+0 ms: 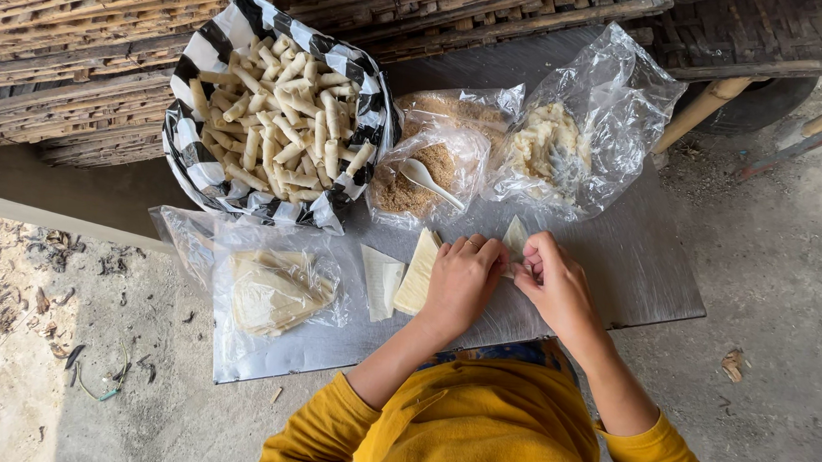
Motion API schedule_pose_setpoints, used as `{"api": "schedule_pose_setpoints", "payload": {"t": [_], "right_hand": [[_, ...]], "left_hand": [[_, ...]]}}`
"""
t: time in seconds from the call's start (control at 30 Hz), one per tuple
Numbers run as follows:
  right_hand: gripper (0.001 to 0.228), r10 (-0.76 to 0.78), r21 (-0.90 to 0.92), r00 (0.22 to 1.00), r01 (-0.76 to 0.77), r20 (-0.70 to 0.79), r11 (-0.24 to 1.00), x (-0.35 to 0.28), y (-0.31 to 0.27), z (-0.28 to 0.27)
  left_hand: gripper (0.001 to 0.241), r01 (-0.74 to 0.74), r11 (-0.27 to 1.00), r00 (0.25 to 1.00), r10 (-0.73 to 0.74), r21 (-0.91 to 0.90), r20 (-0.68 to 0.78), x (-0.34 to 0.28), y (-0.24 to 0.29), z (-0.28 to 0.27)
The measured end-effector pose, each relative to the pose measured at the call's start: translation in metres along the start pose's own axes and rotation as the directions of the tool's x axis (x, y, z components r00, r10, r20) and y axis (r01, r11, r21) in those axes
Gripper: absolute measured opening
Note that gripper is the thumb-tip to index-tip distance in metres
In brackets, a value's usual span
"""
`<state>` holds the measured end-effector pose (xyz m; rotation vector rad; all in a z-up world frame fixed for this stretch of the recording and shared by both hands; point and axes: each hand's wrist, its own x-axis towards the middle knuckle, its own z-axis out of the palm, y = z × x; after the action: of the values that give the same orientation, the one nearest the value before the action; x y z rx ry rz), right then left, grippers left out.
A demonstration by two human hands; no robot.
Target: The person prepares pastries by using a spoon to place filling onto triangular wrappers and then folding them into a triangular shape.
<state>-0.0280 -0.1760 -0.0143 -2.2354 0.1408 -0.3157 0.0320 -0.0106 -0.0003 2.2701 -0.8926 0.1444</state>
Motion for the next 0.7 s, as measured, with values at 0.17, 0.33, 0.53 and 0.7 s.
{"api": "schedule_pose_setpoints", "payload": {"t": [0.17, 0.33, 0.53, 0.7], "right_hand": [[0.033, 0.067, 0.031, 0.997, -0.068, 0.025, 0.997, -0.002, -0.006, -0.002], [0.038, -0.058, -0.008, 0.998, 0.058, -0.013, 0.998, 0.003, -0.005, -0.008], [0.014, -0.105, -0.141, 0.994, 0.102, -0.016, 0.985, -0.01, 0.006, -0.005], [0.017, -0.222, -0.162, 0.967, 0.202, -0.123, 0.966, -0.026, 0.0, -0.004]], "left_hand": [[0.011, -0.071, 0.991, 0.996, 0.076, 0.112, -0.042, -0.001, 0.005, -0.003], [0.018, -0.172, 0.949, 0.985, 0.168, 0.266, 0.038, -0.009, 0.006, 0.0], [0.021, -0.285, 0.91, 0.957, 0.287, 0.3, 0.038, -0.016, -0.006, -0.006], [0.02, -0.267, 0.924, 0.96, 0.281, 0.274, -0.013, -0.016, -0.006, -0.01]]}}
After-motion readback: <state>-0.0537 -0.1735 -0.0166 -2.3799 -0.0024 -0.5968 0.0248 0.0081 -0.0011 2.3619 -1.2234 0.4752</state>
